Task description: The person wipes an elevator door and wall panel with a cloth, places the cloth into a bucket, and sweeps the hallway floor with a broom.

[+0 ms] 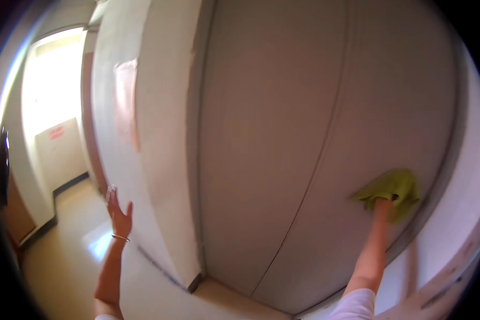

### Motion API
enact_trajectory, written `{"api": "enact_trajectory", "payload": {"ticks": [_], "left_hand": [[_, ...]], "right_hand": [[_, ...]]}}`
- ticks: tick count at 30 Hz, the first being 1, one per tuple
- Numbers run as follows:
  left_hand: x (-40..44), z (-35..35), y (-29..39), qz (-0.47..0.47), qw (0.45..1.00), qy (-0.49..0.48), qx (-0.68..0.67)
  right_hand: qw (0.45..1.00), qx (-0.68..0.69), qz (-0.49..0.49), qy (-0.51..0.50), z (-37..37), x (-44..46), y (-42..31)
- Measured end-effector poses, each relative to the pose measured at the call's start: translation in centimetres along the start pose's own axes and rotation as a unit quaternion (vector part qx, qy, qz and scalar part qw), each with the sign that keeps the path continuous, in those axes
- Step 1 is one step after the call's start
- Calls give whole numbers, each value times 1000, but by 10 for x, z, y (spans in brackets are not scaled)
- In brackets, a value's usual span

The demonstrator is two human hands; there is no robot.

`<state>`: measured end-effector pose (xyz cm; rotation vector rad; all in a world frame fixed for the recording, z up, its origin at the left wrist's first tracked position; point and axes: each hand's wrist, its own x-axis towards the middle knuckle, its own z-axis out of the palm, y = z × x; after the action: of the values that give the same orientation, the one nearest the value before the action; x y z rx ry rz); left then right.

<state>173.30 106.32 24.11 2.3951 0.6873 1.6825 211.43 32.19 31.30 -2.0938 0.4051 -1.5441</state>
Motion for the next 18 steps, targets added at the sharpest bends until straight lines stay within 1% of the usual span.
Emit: {"api": "enact_trajectory", "payload": {"ticks": [2,4,5,7,8,9,11,13,14,15,16,17,18], "left_hand": [[72,18,31,28,997,63,-27],[118,39,47,31,990,115,-75],[133,51,51,23,988,120,-95],[140,72,40,47,982,126,-133],[147,69,26,61,977,128,-158],[151,73,24,48,975,153,-152],[151,79,25,53,973,148,-167],[147,82,26,54,970,139,-190],[145,86,28,55,972,137,-180],[144,86,30,53,973,135,-182],[145,88,31,52,973,131,-183],[147,91,30,52,975,131,-174],[149,94,27,64,973,134,-178]], "right_hand": [[999,-39,6,37,-23,13,-38],[995,-72,9,65,-44,33,-75],[993,-89,6,76,-53,46,-93],[988,-125,-6,92,-72,69,-132],[983,-148,-19,103,-84,82,-161],[978,-175,-35,110,-88,96,-191],[962,-228,-84,123,-90,120,-258],[944,-269,-147,121,-83,136,-345],[940,-275,-172,106,-73,136,-391],[956,-243,-152,64,-63,125,-446],[937,-253,-238,35,-42,115,-493],[935,-187,-294,64,-39,72,-541],[911,-147,-379,67,-25,41,-582]]}}
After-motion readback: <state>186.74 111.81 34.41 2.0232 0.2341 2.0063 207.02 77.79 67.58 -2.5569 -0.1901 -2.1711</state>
